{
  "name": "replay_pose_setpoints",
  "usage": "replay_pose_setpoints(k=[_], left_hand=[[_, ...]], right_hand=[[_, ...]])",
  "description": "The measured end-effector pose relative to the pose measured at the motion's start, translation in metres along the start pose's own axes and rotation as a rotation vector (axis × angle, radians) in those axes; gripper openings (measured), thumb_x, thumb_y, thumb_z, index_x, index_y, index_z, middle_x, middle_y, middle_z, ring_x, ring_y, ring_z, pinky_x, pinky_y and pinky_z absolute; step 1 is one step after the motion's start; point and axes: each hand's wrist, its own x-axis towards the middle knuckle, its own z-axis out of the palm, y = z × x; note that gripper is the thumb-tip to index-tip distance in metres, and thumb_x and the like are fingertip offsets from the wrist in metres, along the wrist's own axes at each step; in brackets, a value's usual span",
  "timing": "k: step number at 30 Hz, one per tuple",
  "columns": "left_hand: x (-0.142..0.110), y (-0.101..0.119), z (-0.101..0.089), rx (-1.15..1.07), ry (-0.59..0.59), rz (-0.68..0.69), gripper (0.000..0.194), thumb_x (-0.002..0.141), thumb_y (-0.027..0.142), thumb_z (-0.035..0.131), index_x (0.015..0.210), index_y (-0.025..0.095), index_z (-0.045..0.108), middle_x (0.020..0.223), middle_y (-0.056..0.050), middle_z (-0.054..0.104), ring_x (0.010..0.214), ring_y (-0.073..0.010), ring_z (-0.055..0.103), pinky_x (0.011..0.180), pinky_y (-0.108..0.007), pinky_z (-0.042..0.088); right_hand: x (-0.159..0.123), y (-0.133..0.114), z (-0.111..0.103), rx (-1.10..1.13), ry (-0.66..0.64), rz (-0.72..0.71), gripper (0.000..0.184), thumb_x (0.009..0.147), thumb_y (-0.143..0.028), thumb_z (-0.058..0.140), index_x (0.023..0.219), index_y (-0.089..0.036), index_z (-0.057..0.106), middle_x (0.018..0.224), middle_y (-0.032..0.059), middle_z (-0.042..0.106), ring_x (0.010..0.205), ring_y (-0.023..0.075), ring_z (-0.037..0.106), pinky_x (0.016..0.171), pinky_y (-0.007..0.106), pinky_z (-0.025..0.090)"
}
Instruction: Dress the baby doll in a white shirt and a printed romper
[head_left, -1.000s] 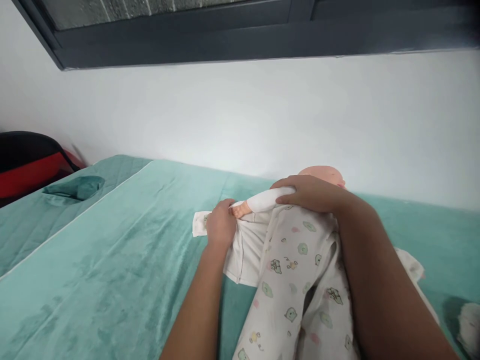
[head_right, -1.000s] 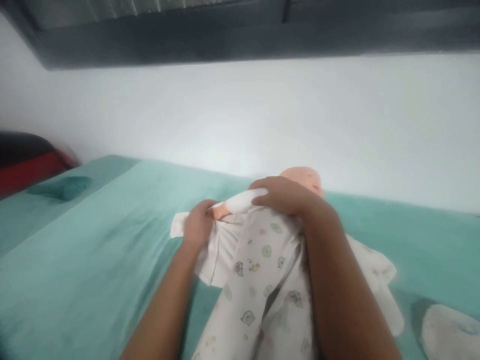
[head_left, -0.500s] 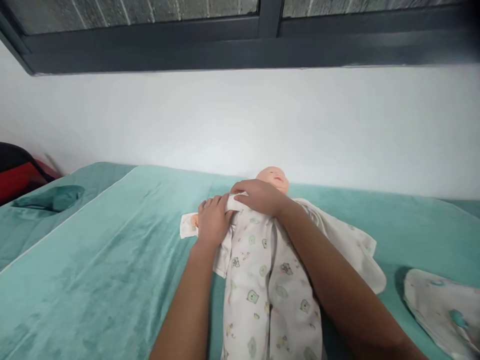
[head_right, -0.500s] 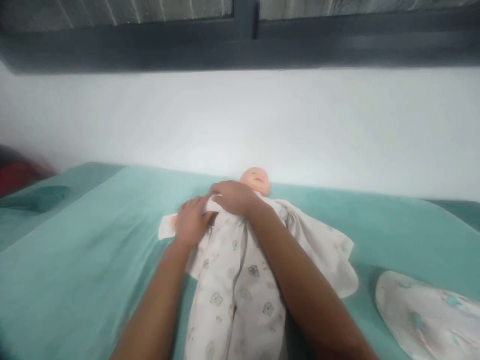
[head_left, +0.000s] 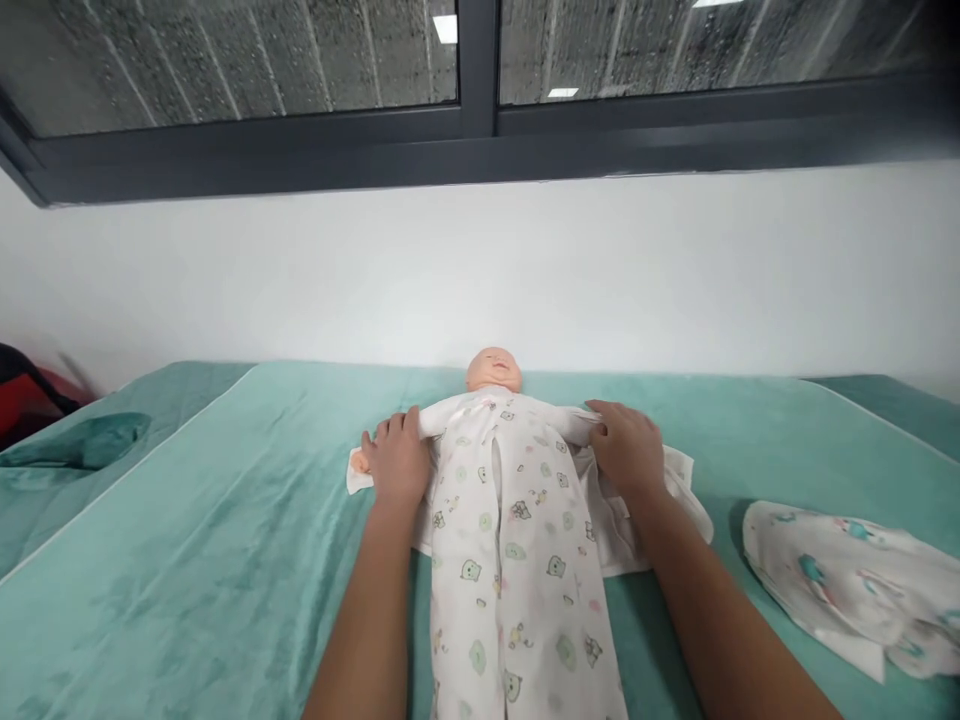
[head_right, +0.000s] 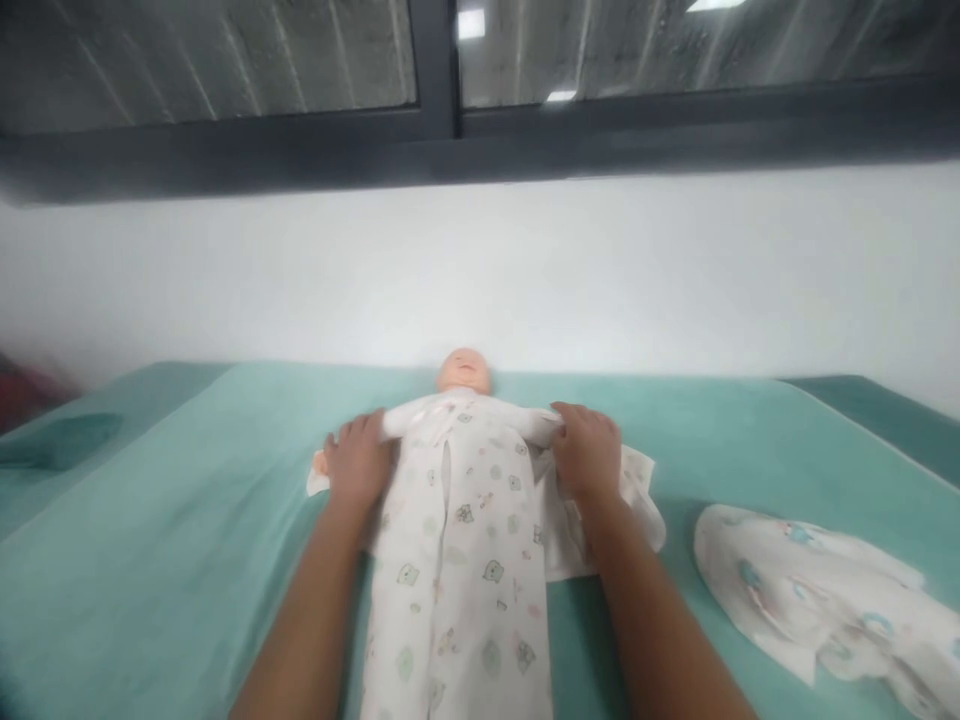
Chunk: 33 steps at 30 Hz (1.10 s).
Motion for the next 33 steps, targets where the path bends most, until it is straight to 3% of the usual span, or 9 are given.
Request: replay_pose_setpoints(k=[2, 6, 10, 13, 17, 21, 28, 31, 33], left_hand=[[-0.005, 0.006, -0.008, -0.078, 0.019, -0.001, 0.047, 0.088, 0.013, 0.041, 0.134, 0.02, 0.049, 0.136, -0.015, 0.058, 0.125, -0.0343, 0.049, 0.111, -0.059, 0.028], [-0.011, 0.044, -0.035, -0.233, 0.038, 0.098, 0.044, 0.091, 0.014, 0.039, 0.133, 0.025, 0.049, 0.139, -0.005, 0.057, 0.128, -0.023, 0.051, 0.107, -0.035, 0.042], [-0.005, 0.115, -0.05, -0.192, -0.141, 0.503, 0.035, 0.098, 0.022, 0.035, 0.124, 0.021, 0.058, 0.13, -0.008, 0.062, 0.122, -0.0214, 0.054, 0.106, -0.034, 0.04], [0.006, 0.163, -0.039, -0.069, -0.272, 0.686, 0.019, 0.087, 0.026, 0.059, 0.101, 0.016, 0.067, 0.113, -0.011, 0.067, 0.109, -0.0264, 0.06, 0.105, -0.043, 0.039], [0.019, 0.199, -0.012, 0.145, -0.364, 0.73, 0.028, 0.086, 0.022, 0.058, 0.112, 0.013, 0.063, 0.118, -0.016, 0.064, 0.111, -0.0286, 0.058, 0.099, -0.047, 0.039], [0.027, 0.205, -0.005, 0.168, -0.371, 0.689, 0.026, 0.089, 0.02, 0.053, 0.112, 0.013, 0.063, 0.113, -0.018, 0.067, 0.105, -0.0294, 0.06, 0.092, -0.049, 0.042], [0.047, 0.175, -0.049, 0.152, -0.3, 0.676, 0.029, 0.086, 0.008, 0.051, 0.113, 0.014, 0.058, 0.113, -0.015, 0.065, 0.108, -0.0286, 0.058, 0.088, -0.045, 0.046], [0.057, 0.168, -0.06, 0.122, -0.255, 0.612, 0.032, 0.086, 0.008, 0.049, 0.117, 0.014, 0.053, 0.113, -0.015, 0.063, 0.107, -0.0289, 0.058, 0.088, -0.046, 0.047], [0.059, 0.17, -0.057, 0.087, -0.244, 0.577, 0.032, 0.086, 0.01, 0.051, 0.118, 0.014, 0.052, 0.112, -0.015, 0.063, 0.106, -0.0287, 0.059, 0.088, -0.045, 0.047]], right_hand=[[0.002, 0.002, 0.001, 0.039, 0.029, 0.05, 0.048, 0.083, -0.013, 0.04, 0.124, -0.019, 0.063, 0.12, 0.0087, 0.068, 0.11, 0.0287, 0.059, 0.097, 0.042, 0.038], [0.008, -0.003, 0.005, 0.192, 0.021, 0.08, 0.047, 0.082, -0.014, 0.039, 0.122, -0.019, 0.063, 0.121, 0.008, 0.068, 0.109, 0.0265, 0.06, 0.092, 0.037, 0.041], [0.012, 0.0, 0.011, 0.275, -0.001, 0.164, 0.043, 0.083, -0.019, 0.041, 0.119, -0.02, 0.064, 0.117, 0.0088, 0.07, 0.108, 0.0268, 0.062, 0.092, 0.037, 0.042], [0.014, 0.005, 0.016, 0.321, -0.007, 0.19, 0.043, 0.082, -0.02, 0.041, 0.12, -0.02, 0.063, 0.118, 0.0094, 0.069, 0.109, 0.0263, 0.062, 0.093, 0.038, 0.044], [0.019, 0.01, 0.022, 0.429, 0.002, 0.159, 0.046, 0.077, -0.018, 0.042, 0.118, -0.02, 0.062, 0.122, 0.0096, 0.068, 0.114, 0.0246, 0.062, 0.099, 0.039, 0.044], [0.023, 0.016, 0.024, 0.577, 0.003, 0.197, 0.044, 0.071, -0.018, 0.046, 0.11, -0.024, 0.065, 0.118, 0.0077, 0.07, 0.112, 0.0249, 0.064, 0.1, 0.041, 0.046], [0.025, 0.041, 0.027, 1.148, 0.172, 0.579, 0.039, 0.05, -0.019, 0.065, 0.089, -0.021, 0.067, 0.093, 0.006, 0.073, 0.092, 0.0255, 0.07, 0.068, 0.031, 0.057], [0.027, 0.05, 0.032, 1.266, 0.237, 0.652, 0.039, 0.047, -0.019, 0.065, 0.085, -0.021, 0.065, 0.089, 0.0051, 0.071, 0.089, 0.0246, 0.07, 0.064, 0.029, 0.057], [0.027, 0.053, 0.033, 1.29, 0.244, 0.654, 0.038, 0.047, -0.02, 0.063, 0.084, -0.023, 0.062, 0.091, 0.0053, 0.071, 0.092, 0.025, 0.07, 0.066, 0.031, 0.058]])
